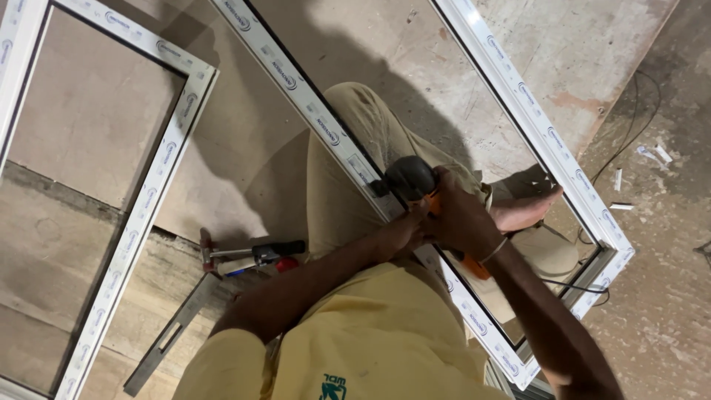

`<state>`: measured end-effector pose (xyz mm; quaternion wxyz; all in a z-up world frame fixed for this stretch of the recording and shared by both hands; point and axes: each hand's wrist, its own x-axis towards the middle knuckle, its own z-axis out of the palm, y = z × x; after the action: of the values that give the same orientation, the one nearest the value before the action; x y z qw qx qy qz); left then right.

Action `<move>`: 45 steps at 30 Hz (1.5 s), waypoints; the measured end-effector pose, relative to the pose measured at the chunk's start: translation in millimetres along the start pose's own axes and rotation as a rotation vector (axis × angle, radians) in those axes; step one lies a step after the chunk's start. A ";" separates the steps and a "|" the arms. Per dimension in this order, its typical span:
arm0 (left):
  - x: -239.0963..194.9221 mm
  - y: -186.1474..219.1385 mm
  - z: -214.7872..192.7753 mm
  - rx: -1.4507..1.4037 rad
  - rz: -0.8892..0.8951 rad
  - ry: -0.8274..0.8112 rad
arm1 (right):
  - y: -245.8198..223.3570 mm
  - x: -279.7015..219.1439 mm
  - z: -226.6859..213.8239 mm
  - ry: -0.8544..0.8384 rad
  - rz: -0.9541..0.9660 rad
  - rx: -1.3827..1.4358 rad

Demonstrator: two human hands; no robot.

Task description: Trimming or cutting the edges of a PVC window frame using an oscillating multi-tool.

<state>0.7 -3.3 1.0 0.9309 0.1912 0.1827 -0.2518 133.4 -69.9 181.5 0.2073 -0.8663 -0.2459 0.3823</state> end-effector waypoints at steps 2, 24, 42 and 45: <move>-0.3 11.6 7.3 0.042 -0.020 -0.014 | 6.2 2.1 -4.6 -0.011 -0.044 0.000; -30.1 45.8 47.7 0.101 -0.011 -0.115 | 24.9 3.1 9.9 0.089 -0.230 0.003; -33.5 57.3 44.3 -0.042 0.090 -0.014 | 2.2 31.5 13.8 0.099 -0.115 0.008; -27.6 48.5 35.8 -0.134 0.093 0.064 | -4.6 36.9 11.6 0.117 -0.172 0.064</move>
<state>13.3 30.4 56.6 0.9459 0.1448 0.2199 -0.1894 144.9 -42.6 156.1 0.2809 -0.8557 -0.2944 0.3197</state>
